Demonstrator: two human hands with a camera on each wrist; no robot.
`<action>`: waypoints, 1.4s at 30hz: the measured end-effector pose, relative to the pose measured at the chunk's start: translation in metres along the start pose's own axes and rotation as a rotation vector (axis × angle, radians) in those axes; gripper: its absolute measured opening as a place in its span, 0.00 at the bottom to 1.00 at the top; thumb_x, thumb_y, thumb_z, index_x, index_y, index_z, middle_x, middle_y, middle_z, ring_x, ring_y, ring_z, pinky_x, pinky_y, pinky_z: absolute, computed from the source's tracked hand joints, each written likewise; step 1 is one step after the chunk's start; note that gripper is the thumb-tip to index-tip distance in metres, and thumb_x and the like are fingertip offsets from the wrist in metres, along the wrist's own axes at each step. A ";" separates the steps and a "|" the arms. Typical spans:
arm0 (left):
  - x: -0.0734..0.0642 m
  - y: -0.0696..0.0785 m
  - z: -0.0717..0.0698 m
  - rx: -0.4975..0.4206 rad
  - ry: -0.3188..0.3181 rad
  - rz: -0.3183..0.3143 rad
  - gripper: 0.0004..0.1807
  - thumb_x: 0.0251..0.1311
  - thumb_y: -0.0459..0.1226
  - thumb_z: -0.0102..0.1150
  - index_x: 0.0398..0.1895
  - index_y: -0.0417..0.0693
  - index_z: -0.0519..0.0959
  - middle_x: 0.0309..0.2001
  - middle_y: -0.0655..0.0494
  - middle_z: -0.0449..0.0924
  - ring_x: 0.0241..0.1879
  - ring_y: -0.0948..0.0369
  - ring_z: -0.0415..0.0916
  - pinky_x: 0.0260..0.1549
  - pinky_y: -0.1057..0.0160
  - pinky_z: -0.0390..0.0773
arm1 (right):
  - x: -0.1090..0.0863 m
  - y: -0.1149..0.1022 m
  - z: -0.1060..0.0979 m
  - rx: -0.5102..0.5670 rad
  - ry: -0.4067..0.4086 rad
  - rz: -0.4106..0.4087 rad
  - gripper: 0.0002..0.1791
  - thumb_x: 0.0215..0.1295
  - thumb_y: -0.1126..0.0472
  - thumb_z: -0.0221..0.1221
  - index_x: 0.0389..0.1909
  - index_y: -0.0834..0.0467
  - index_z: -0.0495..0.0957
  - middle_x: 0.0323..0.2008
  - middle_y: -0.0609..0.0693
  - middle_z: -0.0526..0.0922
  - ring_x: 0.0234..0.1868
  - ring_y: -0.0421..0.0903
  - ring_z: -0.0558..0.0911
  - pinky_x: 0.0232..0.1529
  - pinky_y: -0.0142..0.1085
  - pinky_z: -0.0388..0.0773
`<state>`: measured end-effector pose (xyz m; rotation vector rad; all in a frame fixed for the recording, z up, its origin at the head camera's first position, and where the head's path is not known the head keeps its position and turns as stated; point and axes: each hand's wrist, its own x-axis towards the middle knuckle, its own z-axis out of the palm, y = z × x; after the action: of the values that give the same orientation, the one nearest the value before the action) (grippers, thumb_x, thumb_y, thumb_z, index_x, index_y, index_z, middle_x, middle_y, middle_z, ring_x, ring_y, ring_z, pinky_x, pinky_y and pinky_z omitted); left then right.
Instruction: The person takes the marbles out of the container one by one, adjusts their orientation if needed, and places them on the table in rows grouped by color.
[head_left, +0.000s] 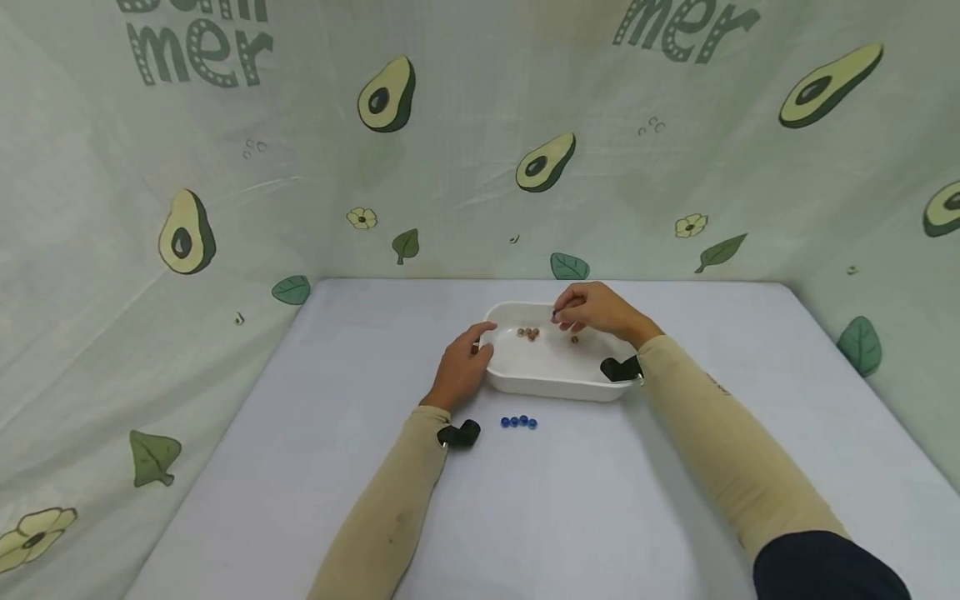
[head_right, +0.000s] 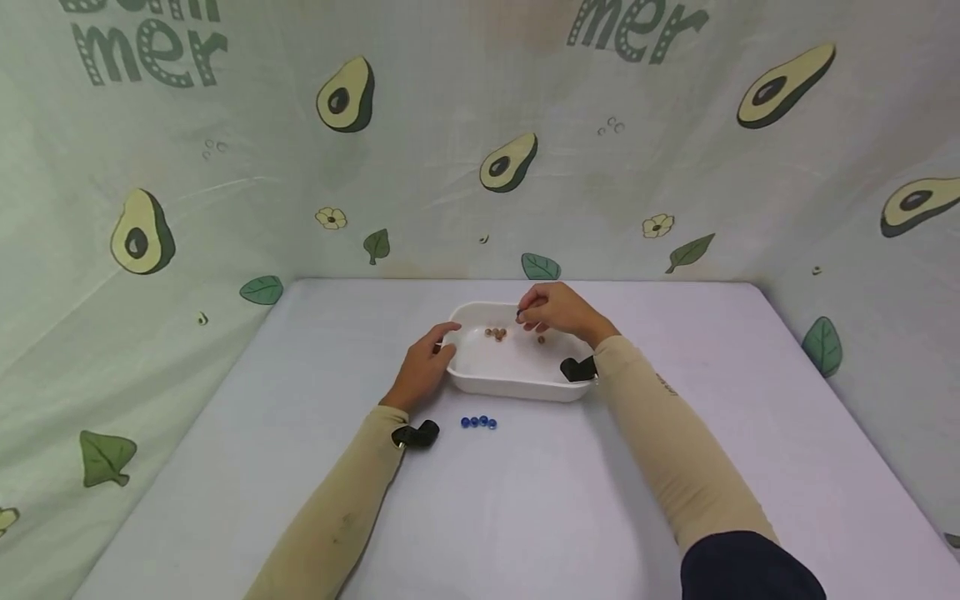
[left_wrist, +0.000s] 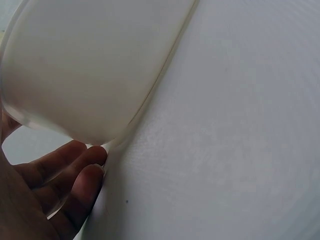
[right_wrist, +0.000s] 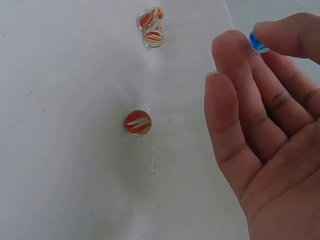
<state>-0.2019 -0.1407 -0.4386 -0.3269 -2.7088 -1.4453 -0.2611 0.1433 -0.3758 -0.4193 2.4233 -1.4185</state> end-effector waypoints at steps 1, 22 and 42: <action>0.000 0.001 -0.001 -0.003 0.003 0.002 0.24 0.69 0.44 0.49 0.68 0.60 0.74 0.55 0.50 0.77 0.45 0.57 0.75 0.46 0.52 0.75 | -0.001 -0.001 -0.001 -0.005 0.005 -0.001 0.14 0.68 0.60 0.62 0.49 0.64 0.79 0.45 0.61 0.85 0.43 0.54 0.84 0.44 0.44 0.81; 0.001 0.000 0.003 0.001 0.025 -0.011 0.23 0.68 0.44 0.49 0.67 0.60 0.75 0.53 0.50 0.76 0.45 0.56 0.73 0.46 0.51 0.74 | -0.017 -0.018 -0.015 -0.003 0.002 0.008 0.18 0.72 0.65 0.56 0.56 0.74 0.73 0.49 0.69 0.82 0.51 0.67 0.80 0.52 0.54 0.77; 0.002 -0.001 0.002 -0.013 0.013 -0.016 0.23 0.69 0.44 0.49 0.67 0.61 0.74 0.53 0.54 0.77 0.45 0.58 0.75 0.46 0.53 0.75 | -0.054 -0.022 -0.006 0.049 0.092 -0.092 0.18 0.71 0.61 0.59 0.54 0.70 0.75 0.47 0.65 0.84 0.47 0.61 0.84 0.47 0.50 0.80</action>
<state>-0.2037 -0.1388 -0.4402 -0.2965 -2.6984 -1.4649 -0.2123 0.1588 -0.3474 -0.4692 2.4640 -1.5648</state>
